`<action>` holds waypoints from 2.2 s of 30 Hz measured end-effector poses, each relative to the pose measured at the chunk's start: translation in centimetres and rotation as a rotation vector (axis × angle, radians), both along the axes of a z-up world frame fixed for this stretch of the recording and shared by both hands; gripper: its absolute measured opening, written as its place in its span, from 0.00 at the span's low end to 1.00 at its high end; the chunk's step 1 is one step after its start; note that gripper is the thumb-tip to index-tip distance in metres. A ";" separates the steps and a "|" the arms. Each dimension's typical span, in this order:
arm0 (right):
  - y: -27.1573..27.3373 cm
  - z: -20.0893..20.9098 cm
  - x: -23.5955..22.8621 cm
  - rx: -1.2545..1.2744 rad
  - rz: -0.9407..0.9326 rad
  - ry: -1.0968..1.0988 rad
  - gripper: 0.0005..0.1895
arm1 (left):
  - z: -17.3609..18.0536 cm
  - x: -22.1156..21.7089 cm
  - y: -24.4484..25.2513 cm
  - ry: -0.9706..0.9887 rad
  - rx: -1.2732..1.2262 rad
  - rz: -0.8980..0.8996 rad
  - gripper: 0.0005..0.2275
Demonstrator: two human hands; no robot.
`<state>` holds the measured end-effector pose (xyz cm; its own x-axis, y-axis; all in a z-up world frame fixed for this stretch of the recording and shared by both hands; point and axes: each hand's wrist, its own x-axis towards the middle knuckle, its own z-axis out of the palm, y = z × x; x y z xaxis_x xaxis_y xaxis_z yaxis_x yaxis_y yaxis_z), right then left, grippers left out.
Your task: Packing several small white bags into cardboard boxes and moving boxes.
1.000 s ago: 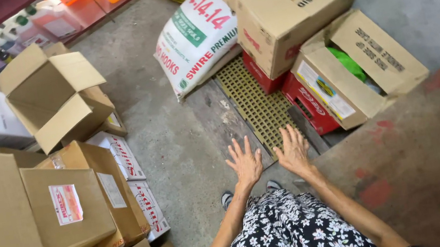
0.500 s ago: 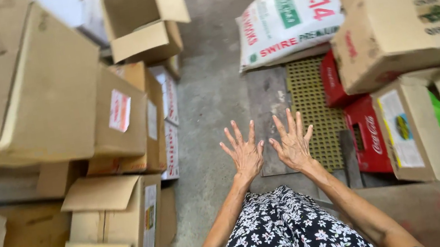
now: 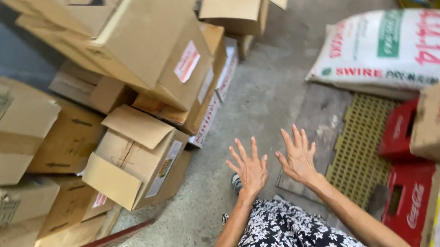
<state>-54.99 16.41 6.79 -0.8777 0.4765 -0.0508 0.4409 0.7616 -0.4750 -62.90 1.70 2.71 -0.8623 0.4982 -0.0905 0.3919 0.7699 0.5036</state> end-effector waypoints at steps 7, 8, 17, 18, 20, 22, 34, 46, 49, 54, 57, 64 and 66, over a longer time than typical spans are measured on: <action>0.8 1.0 -6.2 0.050 0.156 -0.002 0.42 | 2.5 -4.5 0.0 -0.033 0.054 0.090 0.34; 0.9 1.5 -7.9 0.048 0.159 0.041 0.42 | 2.9 -5.7 -0.2 -0.019 0.079 0.116 0.34; 0.6 6.2 -23.8 -0.037 0.318 0.354 0.37 | 7.9 -19.8 -5.4 0.162 0.326 0.396 0.34; 0.3 7.3 -25.7 -0.063 0.333 0.395 0.36 | 8.3 -21.6 -6.3 0.266 0.363 0.421 0.34; 0.0 9.1 -29.2 -0.073 0.359 0.421 0.35 | 10.4 -24.4 -8.4 0.278 0.394 0.450 0.34; 0.0 10.8 -32.2 -0.083 0.368 0.446 0.34 | 11.8 -26.8 -9.8 0.284 0.424 0.462 0.34; 6.9 20.4 -50.2 -0.422 0.294 0.739 0.36 | 20.7 -37.3 -11.1 0.445 0.591 0.489 0.39; 18.6 22.9 -69.9 -0.666 0.358 0.909 0.37 | 26.8 -47.3 -6.2 0.549 0.478 0.605 0.34; 18.7 24.2 -68.9 -0.671 0.284 0.866 0.34 | 25.8 -46.9 -5.9 0.671 0.508 0.589 0.34; 18.7 25.7 -69.8 -0.834 0.421 0.864 0.32 | 26.7 -44.0 -6.1 0.624 0.881 0.575 0.48; 18.0 27.7 -70.5 -0.891 0.514 0.975 0.34 | 28.1 -43.3 -6.3 0.339 0.622 0.751 0.57; 16.4 28.2 -68.1 -0.879 0.542 1.150 0.28 | 22.0 -44.3 -8.1 0.363 0.861 0.576 0.51; 15.9 29.2 -65.5 -0.894 0.591 1.192 0.27 | 19.7 -44.7 -8.5 0.239 0.965 0.567 0.45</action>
<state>-120.49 32.29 36.01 -0.6598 0.2661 0.7028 -0.7318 -0.0152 -0.6813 -107.59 -6.77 22.36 -0.9288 -0.1955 0.3149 0.2768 0.1991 0.9401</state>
